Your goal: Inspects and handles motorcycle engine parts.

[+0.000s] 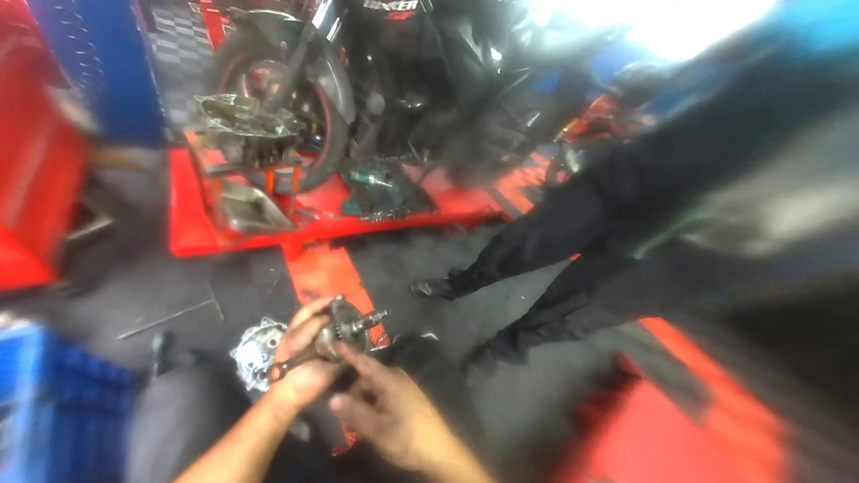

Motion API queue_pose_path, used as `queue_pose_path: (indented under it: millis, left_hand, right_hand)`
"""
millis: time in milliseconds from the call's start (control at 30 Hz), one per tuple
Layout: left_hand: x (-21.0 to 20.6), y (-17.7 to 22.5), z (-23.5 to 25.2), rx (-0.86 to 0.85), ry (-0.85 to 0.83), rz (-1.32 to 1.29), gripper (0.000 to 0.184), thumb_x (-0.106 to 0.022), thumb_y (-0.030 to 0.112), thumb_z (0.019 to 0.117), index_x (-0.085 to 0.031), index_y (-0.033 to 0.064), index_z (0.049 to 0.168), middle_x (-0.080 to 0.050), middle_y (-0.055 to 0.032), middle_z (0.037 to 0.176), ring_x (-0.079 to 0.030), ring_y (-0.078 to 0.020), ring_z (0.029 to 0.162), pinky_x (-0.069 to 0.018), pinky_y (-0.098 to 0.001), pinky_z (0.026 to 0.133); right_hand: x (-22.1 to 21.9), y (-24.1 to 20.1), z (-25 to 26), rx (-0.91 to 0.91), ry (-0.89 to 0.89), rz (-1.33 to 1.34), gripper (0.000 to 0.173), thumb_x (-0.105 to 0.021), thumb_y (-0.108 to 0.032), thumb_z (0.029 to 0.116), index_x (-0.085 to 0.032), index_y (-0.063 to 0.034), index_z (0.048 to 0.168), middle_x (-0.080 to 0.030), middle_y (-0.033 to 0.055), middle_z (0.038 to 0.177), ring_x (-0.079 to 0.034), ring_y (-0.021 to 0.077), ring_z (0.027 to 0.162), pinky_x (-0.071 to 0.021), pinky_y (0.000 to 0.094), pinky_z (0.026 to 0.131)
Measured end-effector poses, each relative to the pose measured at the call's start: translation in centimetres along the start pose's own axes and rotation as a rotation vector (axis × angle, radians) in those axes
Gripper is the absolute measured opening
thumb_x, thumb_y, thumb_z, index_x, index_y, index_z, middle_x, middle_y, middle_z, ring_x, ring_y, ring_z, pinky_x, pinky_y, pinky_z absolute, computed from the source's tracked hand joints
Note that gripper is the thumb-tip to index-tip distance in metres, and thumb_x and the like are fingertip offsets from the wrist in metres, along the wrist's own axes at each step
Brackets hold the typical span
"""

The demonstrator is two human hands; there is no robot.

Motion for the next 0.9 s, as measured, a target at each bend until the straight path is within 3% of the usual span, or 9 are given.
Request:
queue_pose_path:
  millis: [67, 200, 267, 333, 433, 567, 667, 800, 900]
  left_hand:
    - [-0.1, -0.1, 0.0, -0.005, 0.013, 0.006, 0.039, -0.089, 0.02, 0.065, -0.077, 0.012, 0.101, -0.064, -0.0038, 0.136, -0.061, -0.016, 0.125, -0.056, -0.035, 0.103]
    - [0.1, -0.1, 0.3, -0.005, 0.017, 0.011, 0.038, -0.09, 0.02, 0.0644, -0.077, 0.0121, 0.099, -0.065, -0.0039, 0.134, -0.062, -0.0152, 0.123, -0.0566, -0.0338, 0.102]
    - [0.0, 0.0, 0.2, 0.007, 0.022, 0.021, 0.037, -0.088, 0.021, 0.0646, -0.077, 0.012, 0.099, -0.065, -0.0037, 0.134, -0.062, -0.0143, 0.123, -0.056, -0.0324, 0.102]
    - [0.0, 0.0, 0.2, -0.005, 0.029, 0.026, 0.037, -0.087, 0.021, 0.0656, -0.077, 0.0107, 0.099, -0.065, -0.0053, 0.134, -0.061, -0.0154, 0.124, -0.0552, -0.0332, 0.103]
    - [-0.2, -0.1, 0.4, -0.022, 0.051, -0.02, 0.037, -0.087, 0.019, 0.0662, -0.077, 0.0089, 0.1, -0.065, -0.0071, 0.133, -0.061, -0.0167, 0.125, -0.0549, -0.0339, 0.103]
    - [-0.1, 0.1, 0.2, -0.01, 0.064, -0.039, 0.034, -0.088, 0.017, 0.0684, -0.077, 0.0098, 0.1, -0.065, -0.0068, 0.133, -0.061, -0.0176, 0.125, -0.0552, -0.0347, 0.103]
    - [-0.1, 0.0, 0.0, -0.025, 0.061, -0.103, 0.036, -0.088, 0.015, 0.0685, -0.076, 0.0098, 0.102, -0.064, -0.0075, 0.135, -0.06, -0.0194, 0.126, -0.0551, -0.0365, 0.103]
    - [-0.1, 0.0, -0.1, -0.037, 0.078, -0.145, 0.032, -0.087, 0.013, 0.0697, -0.076, 0.009, 0.1, -0.063, -0.0088, 0.136, -0.059, -0.0206, 0.127, -0.0545, -0.0373, 0.103]
    - [0.0, -0.2, -0.2, -0.076, 0.059, -0.213, 0.033, -0.086, 0.02, 0.0748, -0.075, 0.0111, 0.104, -0.061, -0.0094, 0.138, -0.058, -0.0221, 0.129, -0.0541, -0.0392, 0.103]
  right_hand:
    - [0.1, -0.1, -0.2, -0.016, -0.022, 0.058, 0.066, -0.064, -0.033, 0.1002, -0.041, -0.0094, 0.157, -0.069, 0.0023, 0.076, -0.065, 0.0136, 0.063, -0.0585, 0.0346, 0.063]
    - [0.4, -0.3, -0.3, 0.034, 0.038, 0.221, 0.054, -0.064, -0.025, 0.1002, -0.049, -0.003, 0.148, -0.067, 0.0014, 0.074, -0.061, 0.0113, 0.058, -0.0552, 0.0303, 0.056]
    - [0.5, -0.8, -0.2, -0.001, 0.017, 0.118, 0.059, -0.063, -0.032, 0.1004, -0.047, -0.0068, 0.151, -0.064, 0.001, 0.07, -0.057, 0.0119, 0.056, -0.0527, 0.032, 0.055]
    - [0.5, -1.3, 0.3, -0.064, -0.039, -0.026, 0.067, -0.061, -0.042, 0.1, -0.041, -0.0118, 0.156, -0.065, 0.0024, 0.073, -0.059, 0.015, 0.059, -0.0547, 0.0378, 0.062]
    - [0.5, -1.6, 0.5, -0.084, -0.034, -0.099, 0.067, -0.061, -0.046, 0.0994, -0.043, -0.0136, 0.156, -0.066, 0.0037, 0.076, -0.062, 0.0177, 0.064, -0.0558, 0.042, 0.067]
    - [0.9, -1.4, 0.7, -0.076, -0.036, 0.085, 0.061, -0.063, -0.038, 0.0995, -0.047, -0.0112, 0.151, -0.068, 0.002, 0.077, -0.062, 0.0136, 0.061, -0.0559, 0.0344, 0.061]
    - [0.7, -0.7, 0.6, -0.067, -0.023, 0.311, 0.055, -0.064, -0.03, 0.1001, -0.048, -0.0086, 0.148, -0.066, 0.002, 0.076, -0.056, 0.0106, 0.055, -0.0494, 0.0283, 0.051]
    - [0.0, -0.4, 0.4, 0.014, 0.076, 0.028, 0.055, -0.062, -0.036, 0.1008, -0.053, -0.0114, 0.149, -0.066, 0.0018, 0.073, -0.059, 0.0136, 0.059, -0.0545, 0.0366, 0.06]
    - [-0.9, 0.3, 0.3, 0.22, 0.313, 0.045, 0.036, -0.062, -0.031, 0.1025, -0.07, -0.0079, 0.129, -0.074, 0.0001, 0.086, -0.067, 0.0073, 0.069, -0.0597, 0.0309, 0.066]
Point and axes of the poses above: each hand's wrist, its own z-axis towards the middle knuckle, its own x-axis out of the back of the hand, y = z × x, the point moved 1 cm from there along z, towards the middle knuckle
